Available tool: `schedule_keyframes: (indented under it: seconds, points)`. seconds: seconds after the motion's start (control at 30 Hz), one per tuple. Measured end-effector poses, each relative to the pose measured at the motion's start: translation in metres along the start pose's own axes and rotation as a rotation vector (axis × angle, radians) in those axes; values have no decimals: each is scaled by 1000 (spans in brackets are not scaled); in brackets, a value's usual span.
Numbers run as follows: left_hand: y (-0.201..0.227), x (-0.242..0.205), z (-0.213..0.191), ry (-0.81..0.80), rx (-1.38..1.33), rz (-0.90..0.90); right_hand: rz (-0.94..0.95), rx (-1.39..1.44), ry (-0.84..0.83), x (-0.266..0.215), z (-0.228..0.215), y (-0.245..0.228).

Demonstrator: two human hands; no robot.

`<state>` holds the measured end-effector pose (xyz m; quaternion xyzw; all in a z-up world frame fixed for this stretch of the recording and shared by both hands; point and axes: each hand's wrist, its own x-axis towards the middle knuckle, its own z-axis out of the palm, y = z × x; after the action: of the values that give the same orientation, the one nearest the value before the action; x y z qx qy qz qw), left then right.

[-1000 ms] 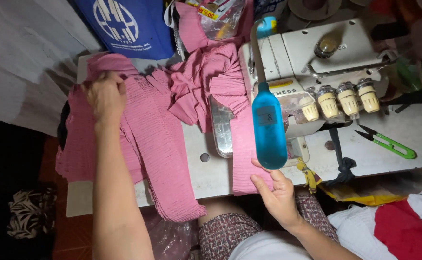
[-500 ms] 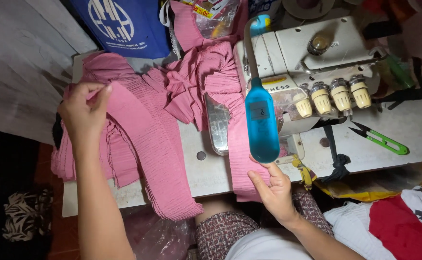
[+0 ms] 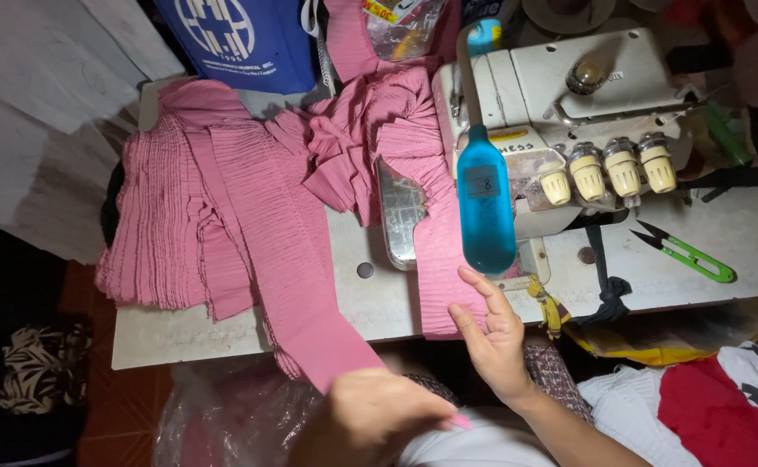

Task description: The person is organizing and folding pink pleated fabric strips on a sewing machine table.

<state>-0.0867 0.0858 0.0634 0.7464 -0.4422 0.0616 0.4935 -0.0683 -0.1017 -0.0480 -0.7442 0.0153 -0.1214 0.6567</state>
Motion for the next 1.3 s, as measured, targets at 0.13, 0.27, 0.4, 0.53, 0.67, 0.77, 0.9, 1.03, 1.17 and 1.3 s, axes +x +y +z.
schedule_keyframes:
  seconds: [0.13, 0.27, 0.4, 0.53, 0.67, 0.77, 0.9, 1.03, 1.17, 1.3]
  points:
    - [6, 7, 24, -155, 7, -21, -5, 37, 23, 0, -2, -8]
    - [-4, 4, 39, -150, 126, 3, -21, -22, 49, 2, -5, -5]
    - [-7, 15, 41, -6, 209, 20, -27, -36, 57, 6, -5, 0]
    - [-15, 32, 39, 74, 225, 12, 34, 1, 39, 13, -3, -3]
    - [-44, 41, 41, 68, 372, -90, -8, 148, -7, 22, -3, 1]
    - [-59, 50, 44, 96, 448, -116, -34, 148, 5, 27, -4, 3]
    - [-68, 62, 47, 141, 522, -197, -36, 193, 55, 25, -5, 12]
    - [-83, 70, 48, 191, 537, -215, -84, 140, 80, 18, -6, 3]
    - [-93, 80, 47, 242, 544, -261, 50, 367, 10, 11, -8, 3]
    - [-105, 90, 47, 270, 583, -313, 35, 330, 49, 15, -10, -1]
